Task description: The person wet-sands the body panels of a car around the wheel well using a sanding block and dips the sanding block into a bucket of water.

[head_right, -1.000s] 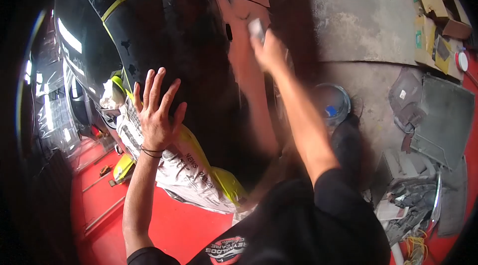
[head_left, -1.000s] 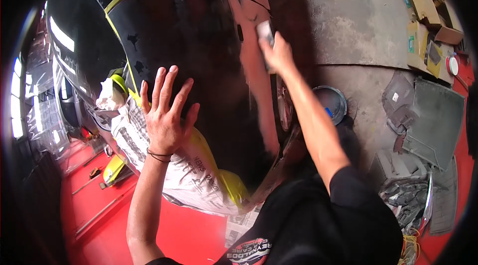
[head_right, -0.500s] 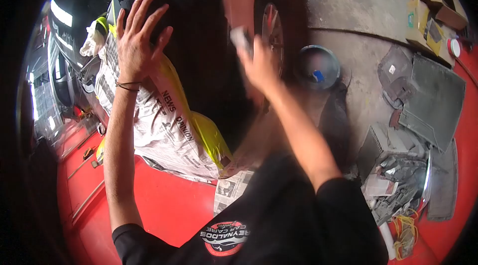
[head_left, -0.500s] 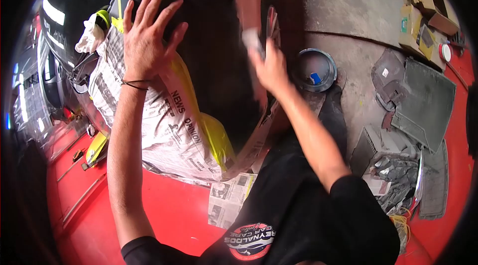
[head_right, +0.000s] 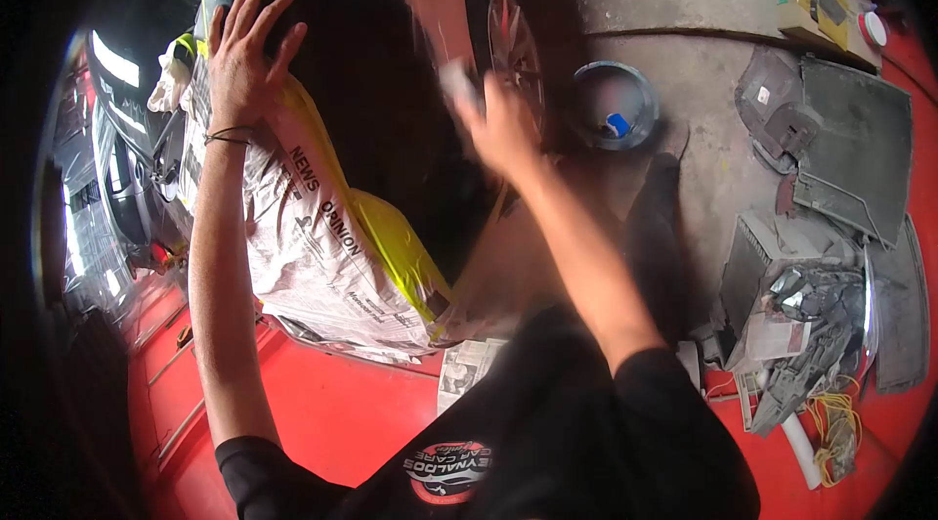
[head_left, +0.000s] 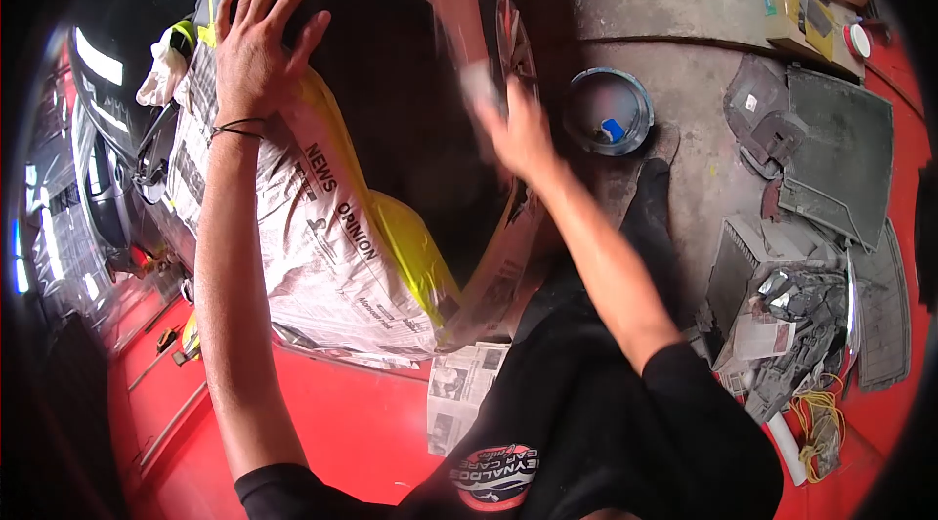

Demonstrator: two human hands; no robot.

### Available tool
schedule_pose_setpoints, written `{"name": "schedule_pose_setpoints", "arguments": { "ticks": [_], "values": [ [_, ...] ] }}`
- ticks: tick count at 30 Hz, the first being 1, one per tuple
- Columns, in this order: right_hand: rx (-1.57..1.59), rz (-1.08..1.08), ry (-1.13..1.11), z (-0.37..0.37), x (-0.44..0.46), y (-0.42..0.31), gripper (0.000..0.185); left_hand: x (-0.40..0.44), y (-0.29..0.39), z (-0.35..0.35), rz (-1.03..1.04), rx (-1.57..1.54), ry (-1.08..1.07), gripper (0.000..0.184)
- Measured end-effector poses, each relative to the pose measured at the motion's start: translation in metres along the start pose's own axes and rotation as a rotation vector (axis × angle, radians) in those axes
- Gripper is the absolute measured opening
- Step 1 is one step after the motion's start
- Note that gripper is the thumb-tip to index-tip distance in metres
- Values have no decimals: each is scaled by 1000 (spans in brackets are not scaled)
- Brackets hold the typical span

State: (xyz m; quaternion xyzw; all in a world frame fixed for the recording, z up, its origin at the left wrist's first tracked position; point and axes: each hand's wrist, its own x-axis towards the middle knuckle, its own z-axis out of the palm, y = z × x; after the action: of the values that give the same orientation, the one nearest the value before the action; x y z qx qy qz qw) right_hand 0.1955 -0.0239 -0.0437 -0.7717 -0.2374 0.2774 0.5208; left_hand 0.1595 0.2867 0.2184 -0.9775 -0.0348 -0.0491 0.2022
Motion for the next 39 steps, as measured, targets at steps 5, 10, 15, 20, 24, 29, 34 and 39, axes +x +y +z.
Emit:
{"name": "schedule_pose_setpoints", "arguments": {
  "ticks": [5,10,15,20,24,29,34,39],
  "values": [
    [48,-125,61,14,-100,32,54,3,5,-7,-9,3,-24,49],
    [36,-42,-14,-12,94,-3,59,2,5,-2,-2,-15,-19,50],
    [-54,-139,99,1,21,-11,56,3,6,-8,-18,-12,-26,50],
    [-63,-173,73,-2,31,-22,56,7,9,-14,-37,-37,-54,49],
    [-90,-6,56,0,186,4,68,7,7,-12,-35,-56,-44,48],
    [-32,-216,128,2,74,-31,40,9,11,-17,-63,-74,-47,47],
    [-27,-168,144,-1,144,-64,61,10,10,-19,-64,-104,-42,46],
    [-64,-184,131,3,187,-49,61,6,4,-10,-60,-77,-25,45]
  ]
}}
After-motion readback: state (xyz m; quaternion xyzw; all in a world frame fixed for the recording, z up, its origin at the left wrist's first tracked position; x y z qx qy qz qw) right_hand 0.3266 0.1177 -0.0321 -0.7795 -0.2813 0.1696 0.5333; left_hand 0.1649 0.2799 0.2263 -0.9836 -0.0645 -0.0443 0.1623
